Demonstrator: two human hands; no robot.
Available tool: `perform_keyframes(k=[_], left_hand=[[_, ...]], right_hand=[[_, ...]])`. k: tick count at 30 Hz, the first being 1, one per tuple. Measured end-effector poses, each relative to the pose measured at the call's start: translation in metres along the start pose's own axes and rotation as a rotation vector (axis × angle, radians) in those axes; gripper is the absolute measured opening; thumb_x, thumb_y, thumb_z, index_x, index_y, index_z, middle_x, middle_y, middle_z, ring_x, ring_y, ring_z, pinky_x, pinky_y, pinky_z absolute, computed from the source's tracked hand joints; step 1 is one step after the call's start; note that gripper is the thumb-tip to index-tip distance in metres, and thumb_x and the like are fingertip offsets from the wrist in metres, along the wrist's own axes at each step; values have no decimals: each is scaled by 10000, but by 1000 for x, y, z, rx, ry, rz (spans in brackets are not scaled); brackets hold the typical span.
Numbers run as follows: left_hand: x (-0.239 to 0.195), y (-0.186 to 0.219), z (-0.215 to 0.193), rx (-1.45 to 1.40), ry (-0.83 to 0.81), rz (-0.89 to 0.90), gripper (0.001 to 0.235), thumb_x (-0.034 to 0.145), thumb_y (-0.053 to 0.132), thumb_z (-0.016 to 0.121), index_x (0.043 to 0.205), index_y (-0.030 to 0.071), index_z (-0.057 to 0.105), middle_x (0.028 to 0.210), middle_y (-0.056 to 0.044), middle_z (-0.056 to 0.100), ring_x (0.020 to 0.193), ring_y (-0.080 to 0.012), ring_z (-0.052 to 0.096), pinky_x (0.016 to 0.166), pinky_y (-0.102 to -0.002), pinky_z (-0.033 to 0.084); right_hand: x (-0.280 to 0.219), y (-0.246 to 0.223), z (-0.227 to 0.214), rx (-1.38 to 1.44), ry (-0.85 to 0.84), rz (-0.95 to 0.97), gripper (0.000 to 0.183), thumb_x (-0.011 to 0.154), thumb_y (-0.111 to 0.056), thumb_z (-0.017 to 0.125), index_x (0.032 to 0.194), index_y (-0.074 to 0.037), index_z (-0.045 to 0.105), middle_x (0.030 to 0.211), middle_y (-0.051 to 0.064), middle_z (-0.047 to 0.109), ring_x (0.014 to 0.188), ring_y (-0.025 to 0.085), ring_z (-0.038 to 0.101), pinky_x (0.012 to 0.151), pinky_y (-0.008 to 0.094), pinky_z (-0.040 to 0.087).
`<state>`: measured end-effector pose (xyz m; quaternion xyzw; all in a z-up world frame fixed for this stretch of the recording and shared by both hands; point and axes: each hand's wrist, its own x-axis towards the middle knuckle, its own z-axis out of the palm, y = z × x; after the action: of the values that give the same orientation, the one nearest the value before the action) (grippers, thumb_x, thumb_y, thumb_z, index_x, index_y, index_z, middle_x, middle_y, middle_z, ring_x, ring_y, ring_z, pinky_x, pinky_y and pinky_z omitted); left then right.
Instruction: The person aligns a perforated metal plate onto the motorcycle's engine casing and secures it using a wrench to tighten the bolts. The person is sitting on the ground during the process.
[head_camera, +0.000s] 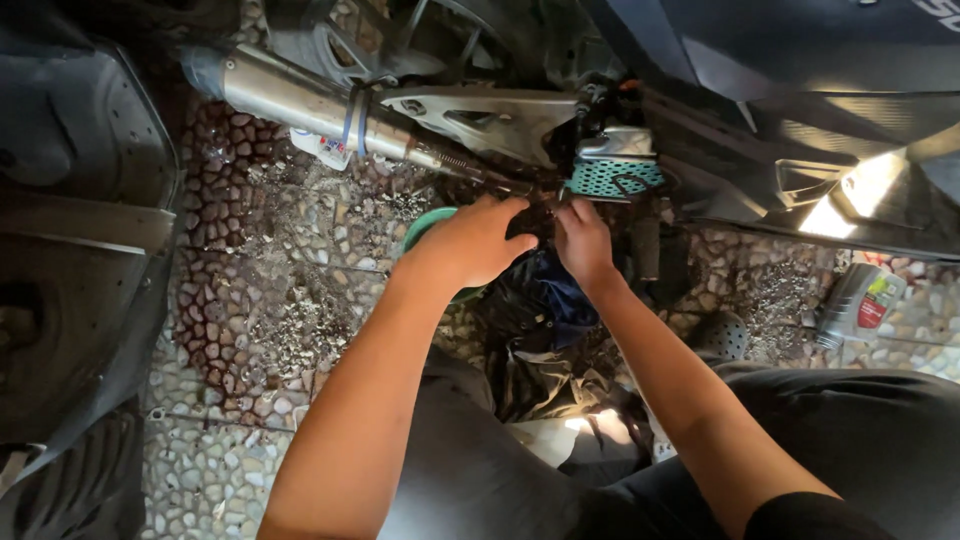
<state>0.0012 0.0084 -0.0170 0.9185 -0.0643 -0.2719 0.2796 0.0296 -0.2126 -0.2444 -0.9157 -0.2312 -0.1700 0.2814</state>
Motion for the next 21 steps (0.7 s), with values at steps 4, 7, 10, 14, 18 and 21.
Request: perform_keyframes(k=[4, 7, 10, 14, 18, 21], left_hand=[[-2, 5, -4, 8, -34, -51, 615, 952, 454, 600, 1496, 209, 451, 1497, -138, 481, 1353, -371, 484, 1047, -510, 445], [0, 5, -2, 36, -44, -34, 600, 965, 451, 589, 1498, 211, 453, 1509, -133, 471, 1356, -365, 488, 1053, -513, 445], [3, 2, 1, 35, -8, 18, 591, 966, 437, 591, 1495, 201, 469, 1486, -139, 503, 1348, -370, 503, 1059, -503, 451], [4, 1, 1, 38, -13, 0, 607, 961, 440, 594, 1503, 203, 458, 1475, -150, 503, 1345, -377, 499, 1058, -504, 448], [4, -2, 4, 16, 4, 21, 603, 958, 450, 599, 1491, 195, 484, 1469, -152, 521, 1347, -376, 505, 1076, -493, 443], [2, 1, 1, 14, -7, 5, 609, 954, 461, 598, 1487, 190, 478, 1476, -150, 505, 1352, -369, 493, 1066, -495, 438]], right_hand=[[6, -5, 5, 53, 43, -56, 308, 879, 59, 675, 1155, -76, 689, 1137, 136, 634, 1052, 371, 639, 840, 445, 558], [14, -7, 13, 125, -2, -65, 289, 892, 52, 662, 1148, -83, 677, 1208, 114, 649, 1132, 357, 635, 915, 436, 561], [18, -9, 29, 119, -189, 20, 260, 915, -42, 648, 1165, -95, 697, 1213, 105, 661, 1139, 350, 633, 909, 440, 560], [15, -22, 34, 15, -383, -15, 331, 858, -131, 629, 1178, -132, 713, 1251, 129, 657, 1140, 366, 614, 819, 463, 552], [-31, 7, 76, -89, -579, 92, 291, 921, -116, 613, 1196, -139, 704, 1275, 87, 669, 1179, 332, 622, 885, 459, 560], [-64, 23, 78, -146, -577, 57, 307, 894, -72, 605, 1187, -98, 693, 1283, 116, 671, 1154, 341, 649, 917, 453, 564]])
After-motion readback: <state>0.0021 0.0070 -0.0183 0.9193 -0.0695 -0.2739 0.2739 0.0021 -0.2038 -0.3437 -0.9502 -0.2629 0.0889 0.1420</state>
